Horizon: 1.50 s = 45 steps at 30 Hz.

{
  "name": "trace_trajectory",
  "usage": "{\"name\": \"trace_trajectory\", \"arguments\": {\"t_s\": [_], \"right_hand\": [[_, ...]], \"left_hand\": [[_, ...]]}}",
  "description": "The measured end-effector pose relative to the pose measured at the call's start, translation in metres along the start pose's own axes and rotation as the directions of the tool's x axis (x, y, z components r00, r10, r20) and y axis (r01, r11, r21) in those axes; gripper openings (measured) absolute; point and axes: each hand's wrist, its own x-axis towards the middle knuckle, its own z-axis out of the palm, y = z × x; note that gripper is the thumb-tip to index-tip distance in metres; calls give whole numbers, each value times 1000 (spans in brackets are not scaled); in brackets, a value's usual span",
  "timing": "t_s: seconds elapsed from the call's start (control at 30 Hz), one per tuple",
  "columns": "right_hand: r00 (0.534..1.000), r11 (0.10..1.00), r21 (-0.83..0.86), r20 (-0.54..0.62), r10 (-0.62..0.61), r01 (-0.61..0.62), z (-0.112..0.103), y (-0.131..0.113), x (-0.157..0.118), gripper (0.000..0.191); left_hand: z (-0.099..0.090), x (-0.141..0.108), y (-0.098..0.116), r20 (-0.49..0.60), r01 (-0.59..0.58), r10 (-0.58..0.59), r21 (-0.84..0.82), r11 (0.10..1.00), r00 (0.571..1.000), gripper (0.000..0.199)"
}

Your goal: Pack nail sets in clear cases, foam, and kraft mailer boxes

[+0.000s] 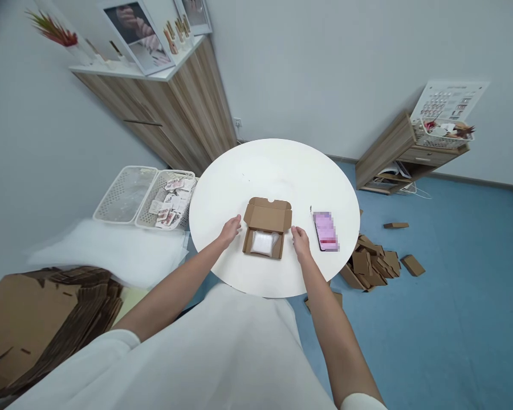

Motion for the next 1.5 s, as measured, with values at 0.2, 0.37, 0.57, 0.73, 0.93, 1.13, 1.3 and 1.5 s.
{"name": "trace_trajectory", "arguments": {"t_s": [0.2,0.37,0.57,0.73,0.93,1.13,1.3,1.5], "right_hand": [[967,944,258,203,156,-207,5,-15,14,62],[950,960,266,313,-3,-85,12,-32,13,59],[915,976,102,339,-217,194,6,-36,4,58],[922,966,-42,311,-231,256,1,-23,-6,58],[914,978,-16,361,-186,206,-1,-12,-14,58],[900,984,22,402,-169,175,-7,-11,-22,61],[874,987,-10,466,-139,162,-14,-14,-34,63],[881,986,-102,468,-71,133,-18,-12,-42,66]], "left_hand": [[1,17,15,168,125,-92,-201,972,982,79],[5,18,22,209,86,-38,-227,970,977,81],[0,12,24,271,-121,140,-85,989,952,78],[-4,0,17,255,-160,163,-34,987,953,72],[-8,-13,12,320,-142,119,50,989,940,75],[-17,-19,10,362,-120,88,66,991,928,81],[-26,-26,8,398,-91,38,115,989,917,81],[-29,-38,9,382,-64,-20,207,976,924,73]]}}
